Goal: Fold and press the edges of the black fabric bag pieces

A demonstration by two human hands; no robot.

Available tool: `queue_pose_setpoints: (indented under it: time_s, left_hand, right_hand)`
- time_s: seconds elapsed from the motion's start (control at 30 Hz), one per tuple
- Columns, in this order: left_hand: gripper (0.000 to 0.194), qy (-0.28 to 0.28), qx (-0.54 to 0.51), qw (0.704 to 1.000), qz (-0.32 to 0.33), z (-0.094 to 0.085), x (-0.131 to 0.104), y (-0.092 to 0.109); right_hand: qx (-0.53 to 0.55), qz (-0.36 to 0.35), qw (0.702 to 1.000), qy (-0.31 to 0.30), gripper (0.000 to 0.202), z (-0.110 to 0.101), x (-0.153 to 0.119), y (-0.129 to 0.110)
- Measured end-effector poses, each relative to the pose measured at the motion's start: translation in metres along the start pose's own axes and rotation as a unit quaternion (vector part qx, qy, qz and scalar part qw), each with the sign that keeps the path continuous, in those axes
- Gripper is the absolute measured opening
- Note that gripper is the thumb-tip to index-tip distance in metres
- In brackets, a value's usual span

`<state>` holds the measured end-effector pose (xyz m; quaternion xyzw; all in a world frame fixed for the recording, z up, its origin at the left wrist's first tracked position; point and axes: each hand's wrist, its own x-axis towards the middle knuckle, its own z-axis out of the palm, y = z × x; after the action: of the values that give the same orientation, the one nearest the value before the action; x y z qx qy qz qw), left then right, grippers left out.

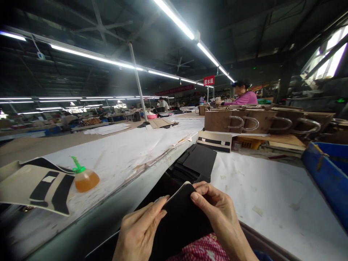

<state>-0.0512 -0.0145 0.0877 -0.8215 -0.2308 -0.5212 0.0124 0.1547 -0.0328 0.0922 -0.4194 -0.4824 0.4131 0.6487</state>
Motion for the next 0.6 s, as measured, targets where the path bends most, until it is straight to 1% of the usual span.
queue_pose_setpoints:
  time_s: [0.17,0.23,0.47,0.6]
  left_hand:
    - [0.042,-0.009,-0.023,1.000,0.012,0.0009,-0.0052,-0.0006]
    - [0.043,-0.010,-0.025,1.000,0.013,-0.0004,-0.0076,-0.0021]
    - [0.037,-0.014,-0.041,0.999,0.019,-0.0034,-0.0061,-0.0012]
    - [0.022,-0.006,-0.033,0.999,-0.026,-0.0003,-0.0010,0.0050]
  right_hand:
    - [-0.065,-0.088,0.994,0.025,0.032,0.0015,-0.0020,-0.0042]
    - [-0.077,-0.106,0.991,0.033,0.033,0.0032,-0.0034,-0.0063]
    - [-0.077,-0.100,0.991,0.041,0.037,0.0064,-0.0059,-0.0087]
    - [-0.078,-0.099,0.991,0.037,0.036,0.0048,-0.0080,-0.0050]
